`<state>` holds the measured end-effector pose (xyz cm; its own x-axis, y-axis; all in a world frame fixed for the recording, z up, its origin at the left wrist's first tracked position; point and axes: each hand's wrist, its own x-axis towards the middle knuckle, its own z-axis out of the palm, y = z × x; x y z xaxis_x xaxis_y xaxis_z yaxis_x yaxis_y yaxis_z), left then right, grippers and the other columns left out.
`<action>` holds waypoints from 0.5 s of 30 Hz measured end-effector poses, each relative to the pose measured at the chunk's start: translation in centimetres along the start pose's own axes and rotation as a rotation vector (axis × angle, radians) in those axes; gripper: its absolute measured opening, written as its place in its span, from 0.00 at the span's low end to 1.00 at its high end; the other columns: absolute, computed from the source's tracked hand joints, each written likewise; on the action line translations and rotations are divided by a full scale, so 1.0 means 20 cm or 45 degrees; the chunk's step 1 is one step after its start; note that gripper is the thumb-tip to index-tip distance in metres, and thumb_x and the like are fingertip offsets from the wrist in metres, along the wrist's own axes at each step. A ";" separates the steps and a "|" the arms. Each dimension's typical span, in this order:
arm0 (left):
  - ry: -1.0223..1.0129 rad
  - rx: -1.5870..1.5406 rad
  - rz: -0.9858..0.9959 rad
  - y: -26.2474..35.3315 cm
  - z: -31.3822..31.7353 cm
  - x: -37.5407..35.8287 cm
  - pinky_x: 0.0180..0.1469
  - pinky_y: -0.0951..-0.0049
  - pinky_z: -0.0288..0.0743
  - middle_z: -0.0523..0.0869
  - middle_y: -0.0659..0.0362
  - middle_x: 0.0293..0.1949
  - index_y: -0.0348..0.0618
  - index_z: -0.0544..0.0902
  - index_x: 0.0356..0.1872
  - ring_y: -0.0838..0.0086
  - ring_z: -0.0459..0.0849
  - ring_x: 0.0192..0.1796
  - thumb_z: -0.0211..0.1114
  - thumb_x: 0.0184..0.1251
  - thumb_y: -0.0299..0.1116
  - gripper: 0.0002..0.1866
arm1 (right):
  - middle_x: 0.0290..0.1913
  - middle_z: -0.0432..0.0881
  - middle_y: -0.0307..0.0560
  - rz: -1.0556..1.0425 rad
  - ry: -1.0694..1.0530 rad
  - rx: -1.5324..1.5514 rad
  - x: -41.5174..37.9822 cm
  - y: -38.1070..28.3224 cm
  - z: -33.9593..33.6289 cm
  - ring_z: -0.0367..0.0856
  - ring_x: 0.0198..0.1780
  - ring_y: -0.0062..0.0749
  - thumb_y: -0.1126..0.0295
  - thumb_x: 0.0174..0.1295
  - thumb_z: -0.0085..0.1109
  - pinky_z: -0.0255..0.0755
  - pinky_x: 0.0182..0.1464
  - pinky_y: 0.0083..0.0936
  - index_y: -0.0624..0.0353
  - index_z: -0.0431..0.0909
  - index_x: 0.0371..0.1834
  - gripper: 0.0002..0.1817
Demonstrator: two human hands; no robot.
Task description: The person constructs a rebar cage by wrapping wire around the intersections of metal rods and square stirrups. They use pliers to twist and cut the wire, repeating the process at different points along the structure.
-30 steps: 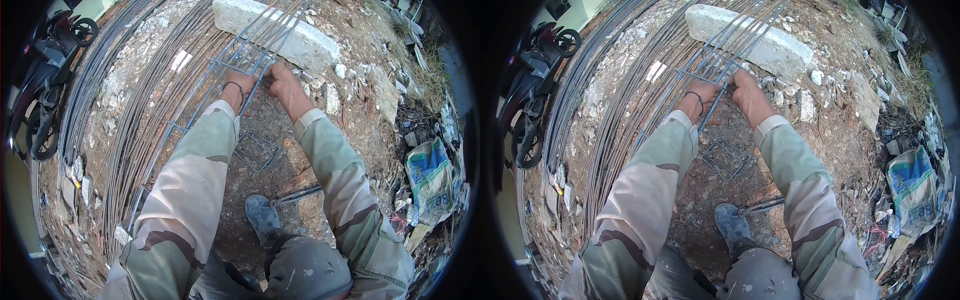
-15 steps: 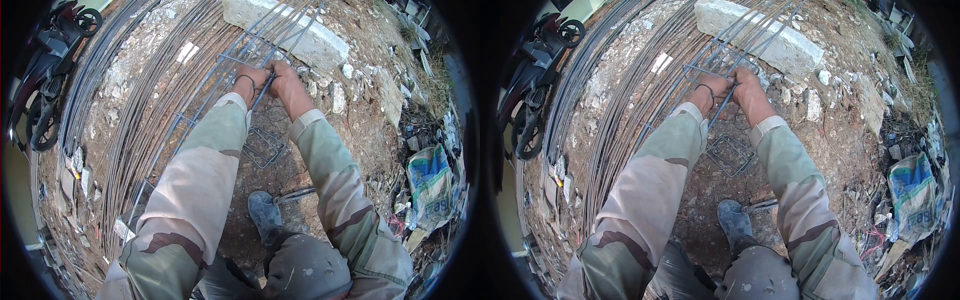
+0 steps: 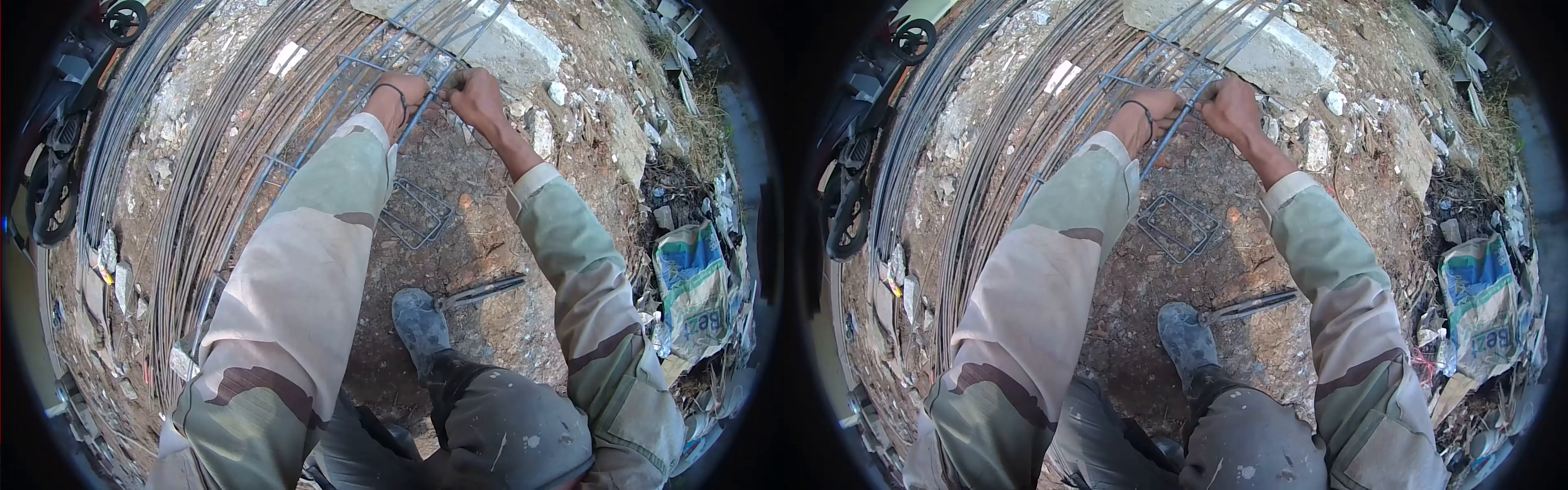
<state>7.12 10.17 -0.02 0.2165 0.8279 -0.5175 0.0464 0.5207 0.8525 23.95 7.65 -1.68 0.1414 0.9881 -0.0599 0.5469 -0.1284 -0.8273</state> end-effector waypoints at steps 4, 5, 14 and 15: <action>0.061 -0.046 0.044 -0.02 0.00 0.04 0.33 0.62 0.89 0.92 0.39 0.40 0.26 0.82 0.48 0.56 0.95 0.35 0.58 0.76 0.23 0.09 | 0.37 0.86 0.49 -1.082 0.170 -0.831 -0.13 -0.05 -0.07 0.89 0.40 0.51 0.77 0.54 0.64 0.82 0.43 0.46 0.61 0.85 0.31 0.03; 0.053 -0.014 0.055 -0.04 0.00 0.07 0.32 0.61 0.90 0.92 0.40 0.37 0.25 0.82 0.47 0.57 0.94 0.32 0.58 0.76 0.23 0.09 | 0.38 0.84 0.49 -1.143 0.135 -0.885 -0.15 -0.06 -0.08 0.88 0.42 0.55 0.76 0.54 0.62 0.81 0.43 0.49 0.61 0.85 0.31 0.04; 0.101 0.011 0.069 -0.08 -0.01 0.16 0.31 0.62 0.90 0.89 0.45 0.31 0.27 0.83 0.40 0.63 0.90 0.27 0.62 0.73 0.22 0.06 | 0.43 0.81 0.54 -1.171 -0.024 -1.270 -0.30 -0.17 -0.11 0.81 0.56 0.48 0.71 0.67 0.59 0.72 0.64 0.47 0.63 0.86 0.42 0.09; 0.101 0.005 0.070 -0.08 -0.01 0.19 0.31 0.62 0.90 0.89 0.45 0.31 0.27 0.83 0.40 0.63 0.90 0.27 0.62 0.73 0.22 0.06 | 0.43 0.81 0.54 -1.174 -0.027 -1.275 -0.29 -0.15 -0.09 0.81 0.56 0.48 0.71 0.67 0.59 0.72 0.64 0.47 0.63 0.86 0.42 0.09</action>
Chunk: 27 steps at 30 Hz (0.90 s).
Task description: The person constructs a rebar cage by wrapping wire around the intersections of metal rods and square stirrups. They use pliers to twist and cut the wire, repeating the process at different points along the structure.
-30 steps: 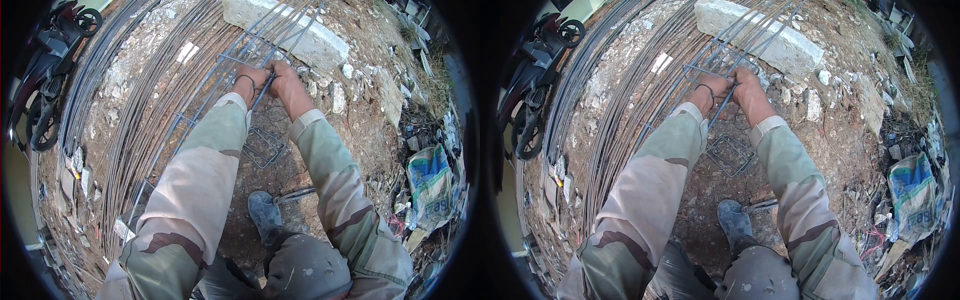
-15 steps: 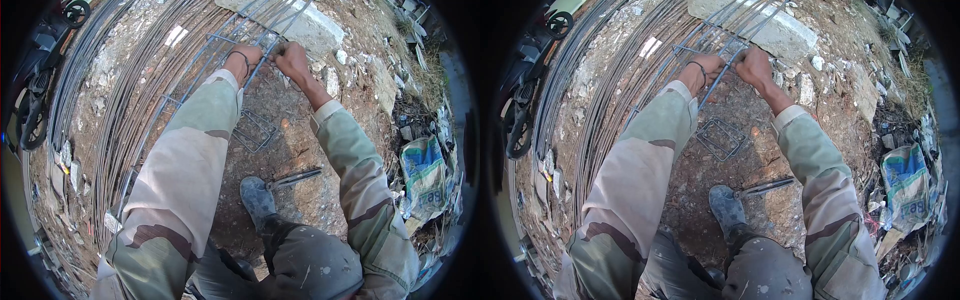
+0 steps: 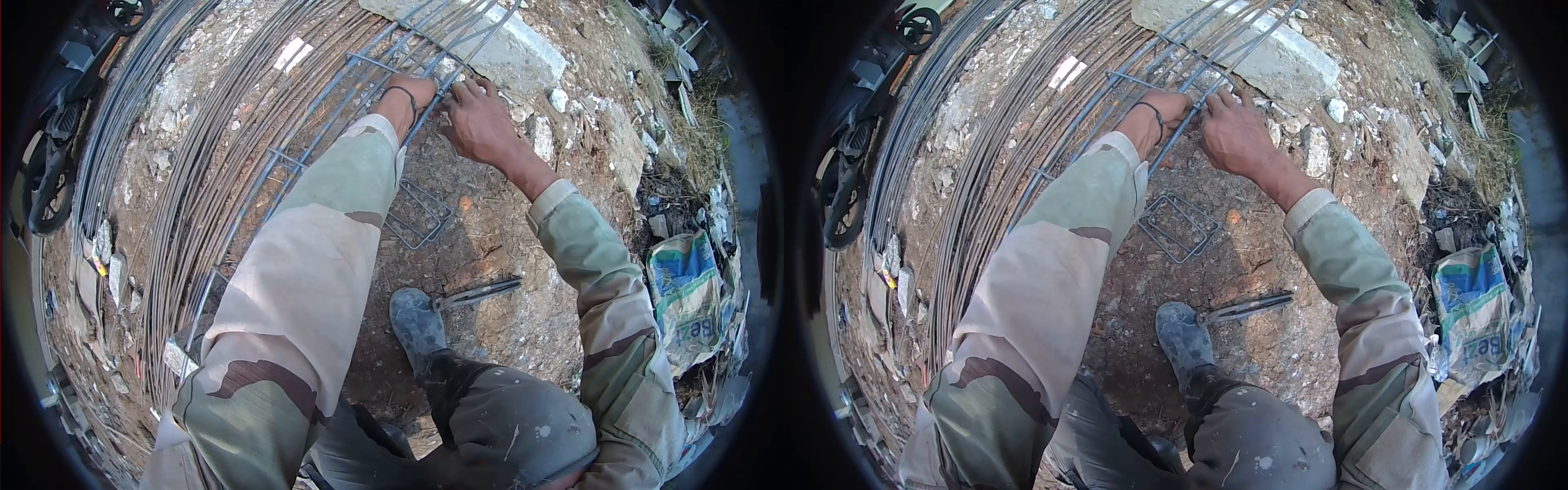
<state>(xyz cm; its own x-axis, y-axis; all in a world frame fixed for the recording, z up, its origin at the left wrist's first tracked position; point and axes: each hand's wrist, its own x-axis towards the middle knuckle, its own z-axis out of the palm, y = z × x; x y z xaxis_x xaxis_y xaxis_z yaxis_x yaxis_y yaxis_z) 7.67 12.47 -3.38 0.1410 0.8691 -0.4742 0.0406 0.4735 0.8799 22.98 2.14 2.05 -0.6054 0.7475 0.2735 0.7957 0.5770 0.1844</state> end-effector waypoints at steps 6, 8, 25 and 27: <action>-0.022 0.217 0.023 -0.01 -0.03 0.00 0.37 0.56 0.89 0.90 0.51 0.34 0.33 0.85 0.41 0.62 0.92 0.34 0.65 0.75 0.30 0.09 | 0.44 0.83 0.54 -0.037 0.148 -0.225 0.02 -0.03 0.09 0.82 0.56 0.46 0.70 0.73 0.51 0.73 0.61 0.44 0.65 0.85 0.37 0.13; -0.130 0.193 -0.064 0.05 -0.03 -0.13 0.41 0.54 0.89 0.93 0.51 0.38 0.35 0.87 0.44 0.62 0.93 0.38 0.65 0.78 0.35 0.11 | 0.42 0.84 0.55 -0.071 0.194 -0.189 0.03 0.01 0.09 0.84 0.51 0.50 0.70 0.69 0.57 0.77 0.56 0.46 0.66 0.84 0.37 0.10; -0.122 0.267 0.002 0.09 -0.05 -0.21 0.43 0.67 0.90 0.94 0.47 0.50 0.33 0.86 0.56 0.66 0.95 0.44 0.67 0.81 0.40 0.18 | 0.42 0.87 0.55 1.797 -0.328 3.198 0.06 0.15 0.41 0.81 0.32 0.31 0.72 0.80 0.50 0.76 0.32 0.29 0.65 0.80 0.54 0.11; -0.145 0.277 0.004 0.08 -0.05 -0.20 0.45 0.68 0.91 0.94 0.47 0.51 0.33 0.85 0.57 0.66 0.95 0.45 0.66 0.81 0.40 0.18 | 0.41 0.88 0.54 1.588 -0.065 2.232 0.05 0.15 0.32 0.86 0.35 0.37 0.70 0.76 0.60 0.80 0.37 0.34 0.65 0.83 0.49 0.09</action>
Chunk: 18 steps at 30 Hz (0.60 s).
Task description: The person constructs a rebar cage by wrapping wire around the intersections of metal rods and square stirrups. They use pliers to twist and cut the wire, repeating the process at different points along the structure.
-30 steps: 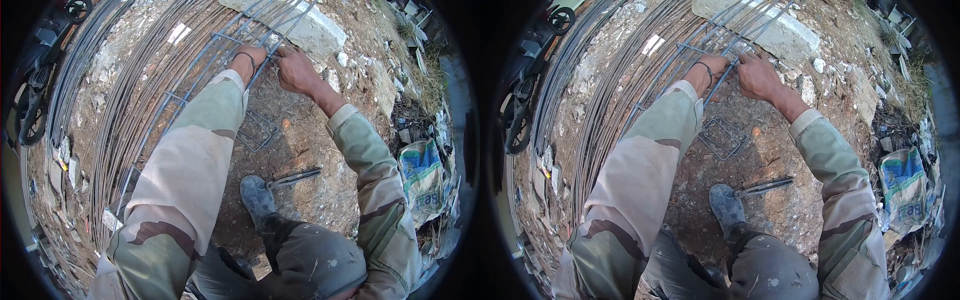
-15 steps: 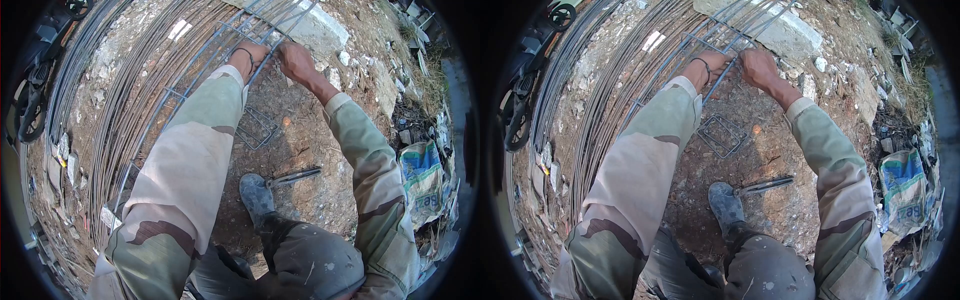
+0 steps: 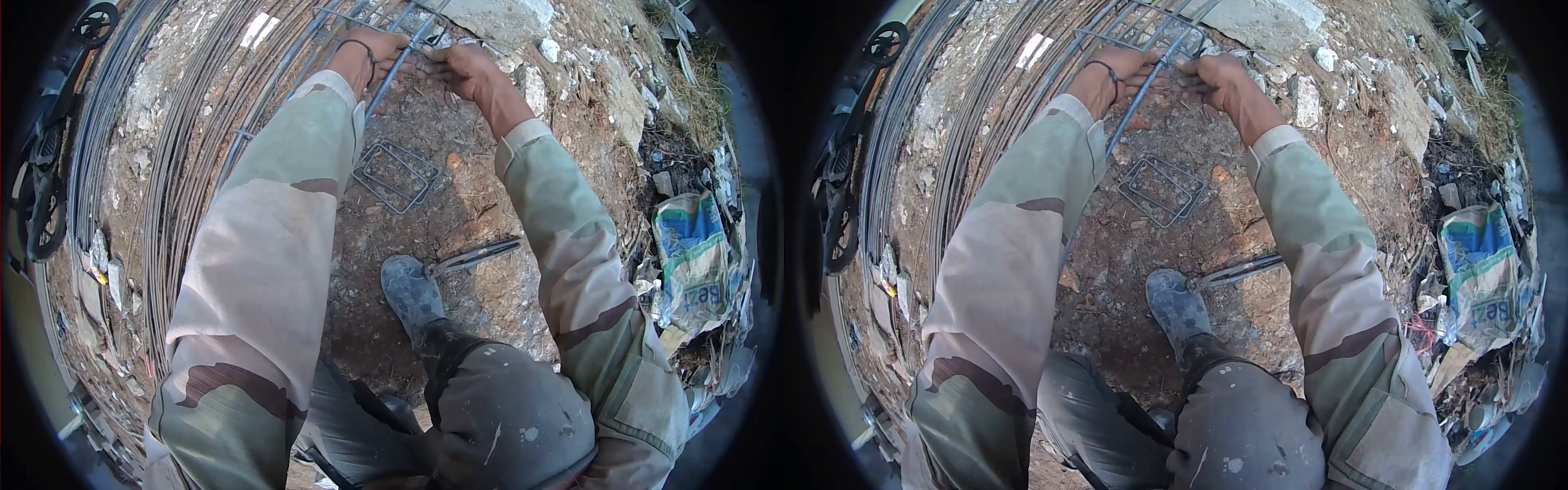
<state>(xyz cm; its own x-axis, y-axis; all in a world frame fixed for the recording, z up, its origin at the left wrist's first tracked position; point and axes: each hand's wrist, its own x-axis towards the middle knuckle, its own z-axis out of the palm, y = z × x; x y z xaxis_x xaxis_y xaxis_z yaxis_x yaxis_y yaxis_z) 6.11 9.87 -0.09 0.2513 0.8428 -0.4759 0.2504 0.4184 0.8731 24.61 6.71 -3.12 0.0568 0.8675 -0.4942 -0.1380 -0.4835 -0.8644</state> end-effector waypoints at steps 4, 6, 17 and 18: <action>-0.080 -0.035 0.070 -0.04 0.01 0.00 0.52 0.69 0.91 0.93 0.49 0.54 0.35 0.84 0.60 0.67 0.96 0.49 0.63 0.83 0.40 0.18 | 0.35 0.87 0.51 -1.382 1.033 -1.115 -0.48 0.10 -0.25 0.86 0.36 0.40 0.77 0.65 0.68 0.78 0.40 0.35 0.65 0.83 0.41 0.05; -0.048 -0.053 0.090 -0.02 0.00 -0.03 0.54 0.69 0.91 0.93 0.49 0.55 0.35 0.84 0.61 0.67 0.95 0.50 0.63 0.83 0.40 0.19 | 0.35 0.80 0.49 -1.302 0.606 -1.368 -0.78 0.41 -0.33 0.81 0.36 0.47 0.70 0.67 0.68 0.76 0.44 0.44 0.61 0.80 0.43 0.08; -0.033 -0.130 0.031 0.01 0.01 -0.03 0.54 0.61 0.92 0.93 0.45 0.53 0.31 0.84 0.58 0.60 0.95 0.51 0.64 0.82 0.37 0.18 | 0.56 0.77 0.60 -0.716 -0.461 -2.302 -1.24 1.08 -0.77 0.75 0.61 0.53 0.68 0.75 0.48 0.68 0.64 0.49 0.64 0.76 0.56 0.14; -0.035 -0.121 0.019 0.01 0.01 -0.03 0.54 0.61 0.92 0.93 0.45 0.53 0.31 0.84 0.58 0.60 0.96 0.50 0.64 0.82 0.37 0.18 | 0.55 0.77 0.60 -0.813 -0.428 -2.283 -1.23 1.08 -0.77 0.75 0.62 0.53 0.68 0.75 0.48 0.68 0.64 0.49 0.64 0.76 0.55 0.13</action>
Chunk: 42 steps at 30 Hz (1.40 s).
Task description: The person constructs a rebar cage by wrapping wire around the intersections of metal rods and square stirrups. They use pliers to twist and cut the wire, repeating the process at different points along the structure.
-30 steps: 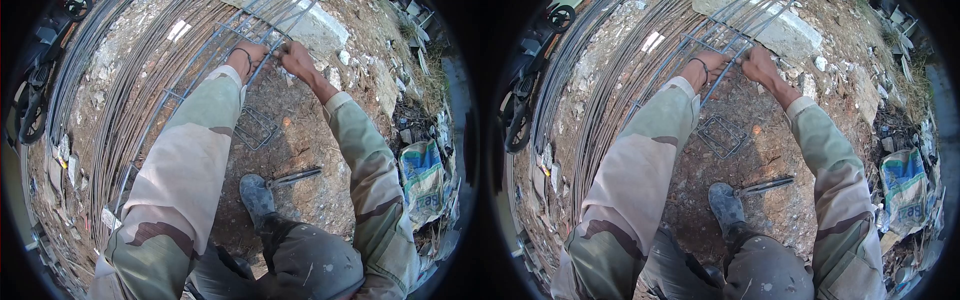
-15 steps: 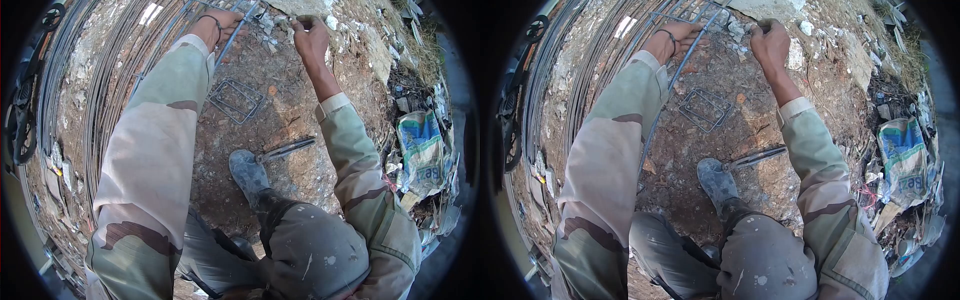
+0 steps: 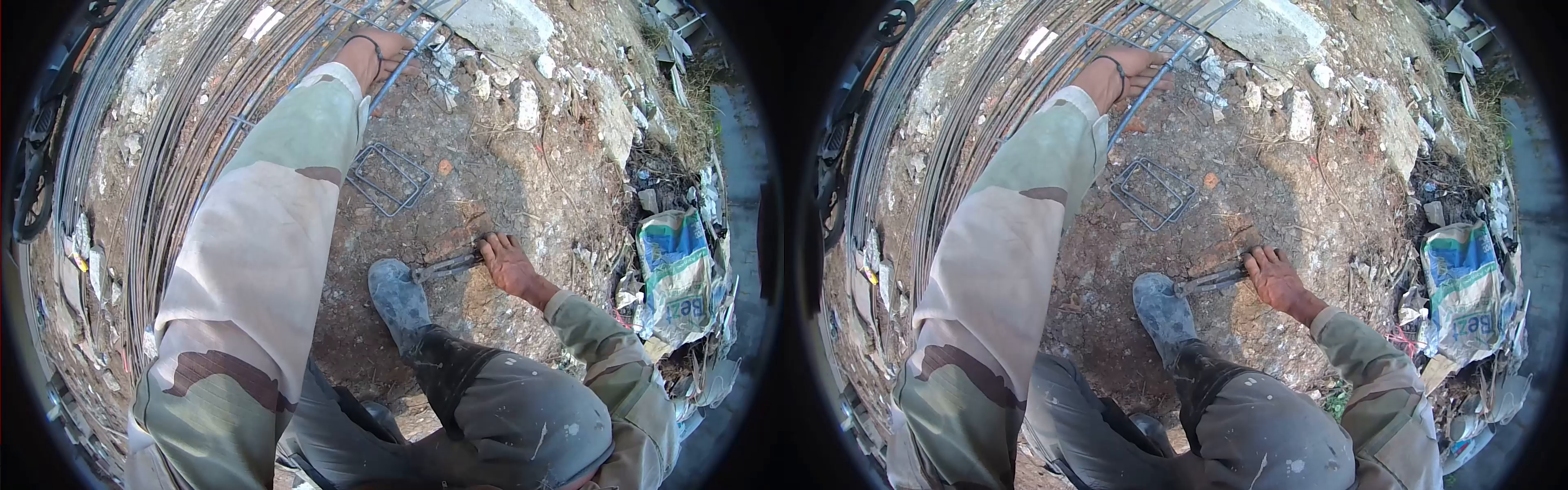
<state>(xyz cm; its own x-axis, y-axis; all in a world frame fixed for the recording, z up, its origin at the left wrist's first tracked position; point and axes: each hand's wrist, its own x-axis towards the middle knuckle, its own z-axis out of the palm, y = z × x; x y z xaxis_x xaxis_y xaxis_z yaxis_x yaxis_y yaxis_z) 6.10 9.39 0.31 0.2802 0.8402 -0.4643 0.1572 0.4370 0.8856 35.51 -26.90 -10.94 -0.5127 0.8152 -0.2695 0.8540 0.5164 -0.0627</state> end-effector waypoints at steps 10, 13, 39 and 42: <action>-0.020 -0.024 0.013 0.00 0.00 0.01 0.53 0.61 0.92 0.91 0.39 0.56 0.30 0.81 0.62 0.57 0.95 0.51 0.64 0.83 0.37 0.19 | 0.36 0.83 0.44 -0.226 -0.499 0.452 0.04 0.02 -0.23 0.87 0.38 0.46 0.65 0.66 0.67 0.79 0.41 0.47 0.54 0.86 0.41 0.06; -0.010 -0.025 -0.005 0.01 0.00 -0.01 0.52 0.61 0.93 0.91 0.39 0.55 0.31 0.81 0.61 0.56 0.95 0.51 0.64 0.82 0.36 0.19 | 0.36 0.80 0.47 -0.026 -0.326 0.527 0.12 0.05 -0.47 0.86 0.38 0.50 0.58 0.69 0.70 0.77 0.42 0.46 0.59 0.85 0.35 0.15; 0.031 -0.061 -0.038 0.02 0.01 -0.02 0.52 0.64 0.92 0.92 0.40 0.52 0.29 0.83 0.58 0.59 0.96 0.47 0.69 0.79 0.39 0.21 | 0.83 0.67 0.53 0.215 1.029 1.276 0.34 0.25 -0.62 0.62 0.85 0.44 0.69 0.70 0.70 0.60 0.81 0.48 0.51 0.81 0.72 0.26; -0.016 -0.004 -0.055 0.03 -0.01 0.00 0.51 0.63 0.92 0.92 0.39 0.53 0.28 0.82 0.58 0.58 0.96 0.47 0.70 0.78 0.40 0.22 | 0.90 0.51 0.53 -0.035 1.176 1.723 0.31 0.05 -0.77 0.43 0.90 0.57 0.67 0.65 0.74 0.51 0.83 0.66 0.49 0.95 0.51 0.12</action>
<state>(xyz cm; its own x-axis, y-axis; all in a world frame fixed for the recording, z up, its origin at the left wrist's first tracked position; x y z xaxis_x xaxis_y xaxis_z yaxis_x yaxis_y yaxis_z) 5.98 9.71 0.74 0.2849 0.8164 -0.5023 0.1663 0.4739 0.8647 31.91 -17.32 2.20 0.0211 0.9378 0.3466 0.0403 0.3456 -0.9375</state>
